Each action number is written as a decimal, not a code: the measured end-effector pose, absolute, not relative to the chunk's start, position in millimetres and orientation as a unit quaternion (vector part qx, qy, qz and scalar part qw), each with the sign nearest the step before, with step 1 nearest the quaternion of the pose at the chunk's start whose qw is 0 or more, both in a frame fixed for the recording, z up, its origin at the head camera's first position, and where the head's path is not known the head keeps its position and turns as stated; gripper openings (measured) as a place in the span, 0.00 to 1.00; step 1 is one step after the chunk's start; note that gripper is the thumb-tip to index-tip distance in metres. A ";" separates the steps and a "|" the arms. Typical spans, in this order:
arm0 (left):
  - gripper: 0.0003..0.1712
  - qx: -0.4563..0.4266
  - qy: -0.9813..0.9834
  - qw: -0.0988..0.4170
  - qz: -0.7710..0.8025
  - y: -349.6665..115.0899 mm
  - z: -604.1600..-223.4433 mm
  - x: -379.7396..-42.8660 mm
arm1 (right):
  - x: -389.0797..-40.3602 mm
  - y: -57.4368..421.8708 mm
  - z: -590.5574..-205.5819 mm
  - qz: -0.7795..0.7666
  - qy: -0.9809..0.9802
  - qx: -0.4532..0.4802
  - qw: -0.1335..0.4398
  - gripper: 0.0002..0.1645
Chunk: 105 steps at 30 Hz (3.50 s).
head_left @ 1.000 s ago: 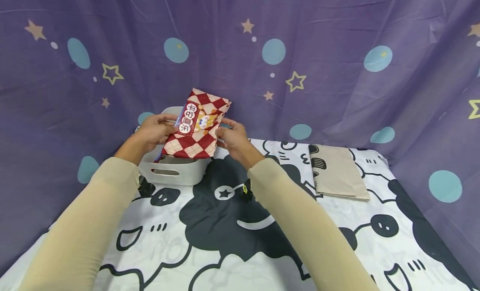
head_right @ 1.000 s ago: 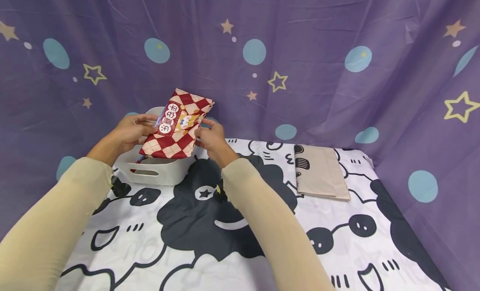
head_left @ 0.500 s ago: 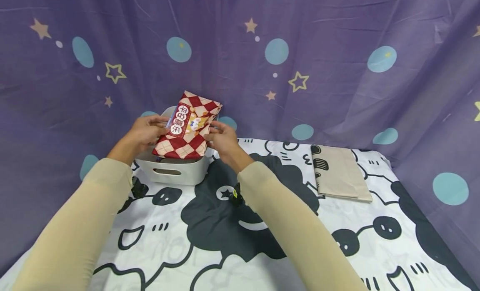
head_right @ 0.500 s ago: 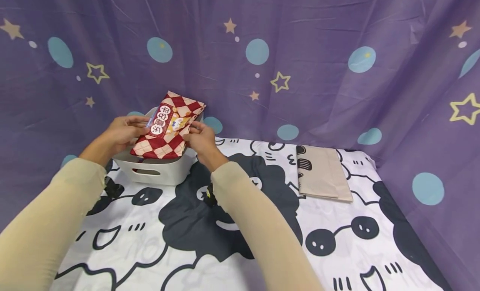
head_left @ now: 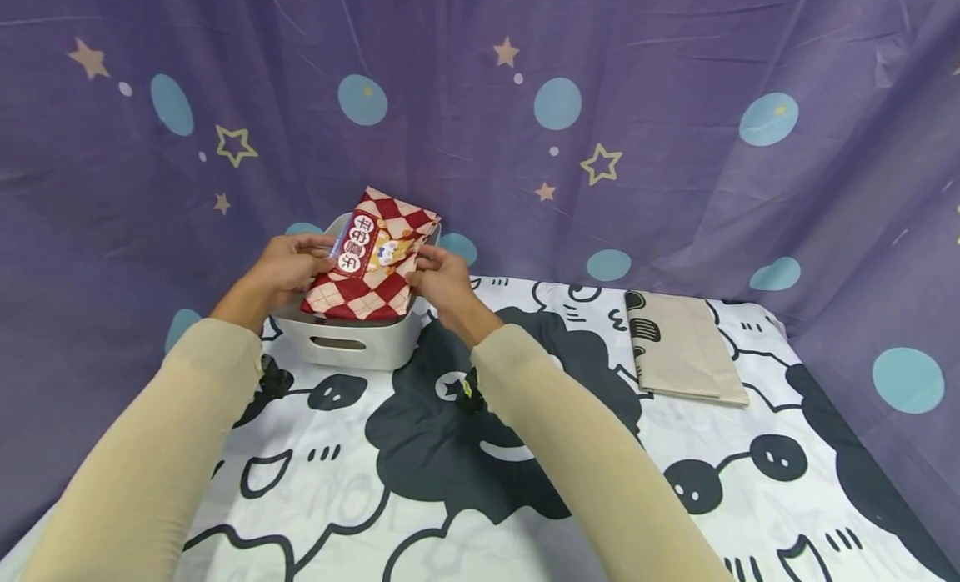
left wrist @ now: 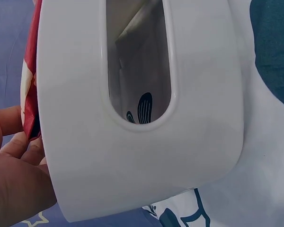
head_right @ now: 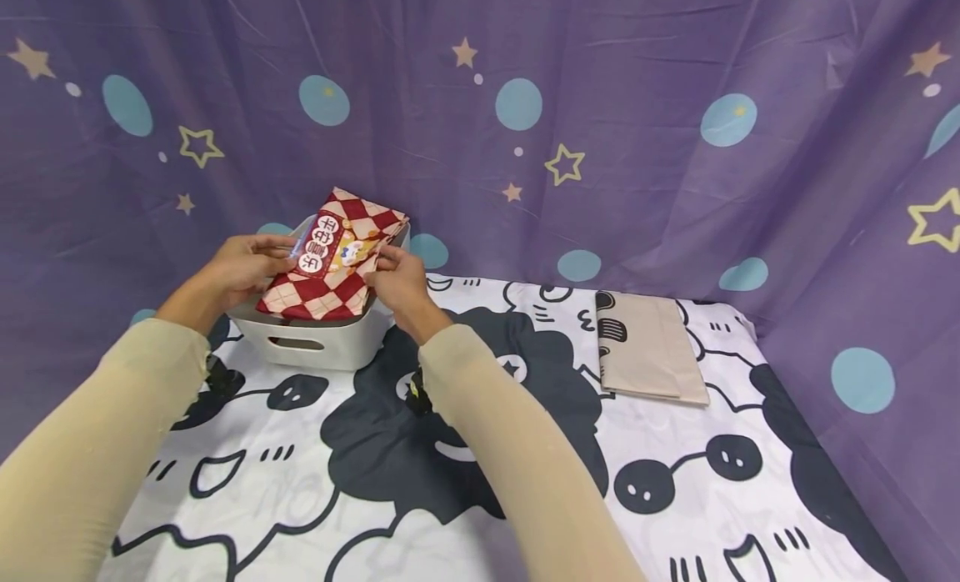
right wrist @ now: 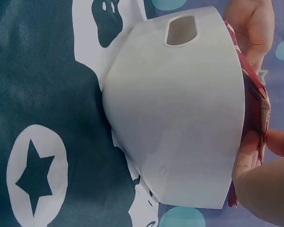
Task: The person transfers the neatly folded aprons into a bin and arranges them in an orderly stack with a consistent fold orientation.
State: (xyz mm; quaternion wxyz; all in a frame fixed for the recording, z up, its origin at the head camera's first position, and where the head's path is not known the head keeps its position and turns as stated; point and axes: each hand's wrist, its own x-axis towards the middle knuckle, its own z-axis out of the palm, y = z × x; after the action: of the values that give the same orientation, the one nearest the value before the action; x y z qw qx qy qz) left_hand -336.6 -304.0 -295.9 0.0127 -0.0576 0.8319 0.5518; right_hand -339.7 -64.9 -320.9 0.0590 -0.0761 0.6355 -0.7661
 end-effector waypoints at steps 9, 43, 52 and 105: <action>0.32 -0.039 0.886 -0.025 0.461 -301.7 -293.8 -335.6 | -340.3 -60.5 -319.4 -0.745 0.662 -0.070 0.032 0.33; 0.30 -0.015 0.874 -0.015 0.485 -262.4 -297.8 -335.1 | -343.0 -2.7 -322.4 -0.693 0.701 -0.161 -0.058 0.28; 0.29 0.025 0.872 -0.011 0.488 -238.1 -293.2 -329.9 | -343.0 29.1 -326.5 -0.626 0.747 -0.205 -0.090 0.28; 0.24 0.167 0.814 0.019 0.556 -91.9 -332.4 -335.4 | -345.6 278.4 -359.7 -0.361 0.887 -0.148 -0.248 0.30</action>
State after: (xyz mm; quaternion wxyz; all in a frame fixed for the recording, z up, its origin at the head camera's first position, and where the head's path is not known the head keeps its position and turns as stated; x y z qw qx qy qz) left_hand -335.4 -91.9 -332.4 0.0190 0.1672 0.8141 0.5558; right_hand -345.6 278.4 -359.7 -0.2482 -0.1481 0.8866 -0.3612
